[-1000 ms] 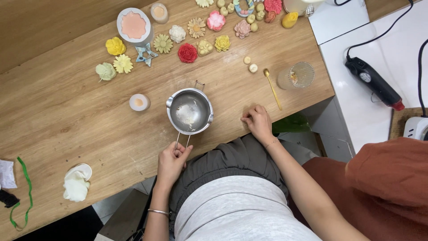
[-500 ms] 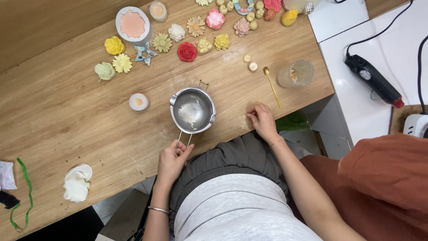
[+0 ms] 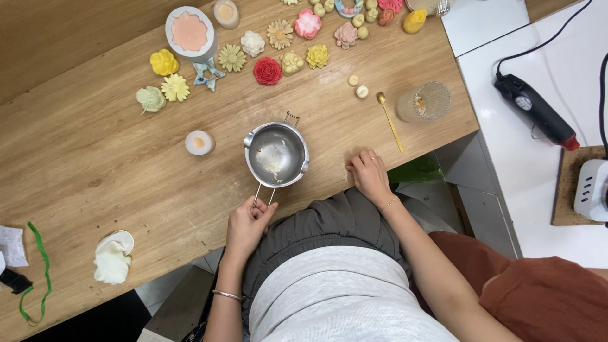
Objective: Manually press small wax pieces into a silicone mold to create decorative candle elements.
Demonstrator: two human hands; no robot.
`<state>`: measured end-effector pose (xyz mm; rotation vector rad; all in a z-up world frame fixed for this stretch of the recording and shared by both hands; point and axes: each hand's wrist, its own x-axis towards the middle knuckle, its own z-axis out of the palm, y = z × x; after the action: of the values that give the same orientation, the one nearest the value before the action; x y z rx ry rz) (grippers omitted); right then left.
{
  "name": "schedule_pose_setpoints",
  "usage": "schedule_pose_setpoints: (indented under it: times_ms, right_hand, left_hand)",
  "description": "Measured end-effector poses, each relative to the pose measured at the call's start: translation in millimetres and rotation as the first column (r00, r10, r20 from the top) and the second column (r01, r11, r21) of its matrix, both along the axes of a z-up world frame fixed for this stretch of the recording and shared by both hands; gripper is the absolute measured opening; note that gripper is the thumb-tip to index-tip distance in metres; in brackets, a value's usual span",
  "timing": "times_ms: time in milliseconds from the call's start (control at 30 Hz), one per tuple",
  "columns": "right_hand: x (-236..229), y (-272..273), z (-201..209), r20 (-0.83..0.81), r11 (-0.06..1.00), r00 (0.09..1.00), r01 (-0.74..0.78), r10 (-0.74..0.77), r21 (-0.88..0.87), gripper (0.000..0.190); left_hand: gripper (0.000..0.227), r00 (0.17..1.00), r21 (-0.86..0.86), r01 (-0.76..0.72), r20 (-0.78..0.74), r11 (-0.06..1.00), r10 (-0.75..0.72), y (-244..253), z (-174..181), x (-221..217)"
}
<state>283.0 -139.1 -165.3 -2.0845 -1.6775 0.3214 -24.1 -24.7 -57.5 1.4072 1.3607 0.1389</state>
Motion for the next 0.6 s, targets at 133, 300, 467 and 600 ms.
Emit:
schedule_pose_setpoints:
  times_ms: [133, 300, 467, 600]
  right_hand:
    - [1, 0, -4, -0.021, 0.999, 0.999, 0.032, -0.032, -0.014, 0.013]
    - [-8, 36, 47, -0.499, 0.959, 0.819, 0.254, -0.283, -0.126, 0.012]
    - [-32, 88, 101, -0.691, 0.999, 0.722, 0.053, -0.04, -0.003, 0.02]
    - [-44, 104, 102, -0.347, 0.988, 0.926, -0.154, 0.147, 0.007, 0.021]
  left_hand:
    - [0.031, 0.999, -0.025, 0.003, -0.041, 1.0, -0.004, 1, 3, 2]
    - [0.03, 1.0, -0.023, -0.005, -0.012, 1.0, 0.004, 0, -2, 0]
    - [0.031, 0.998, -0.003, 0.057, 0.01, 0.998, -0.057, 4, 0, 7]
    - [0.031, 0.989, 0.051, 0.145, -0.045, 0.988, -0.143, 14, -2, 25]
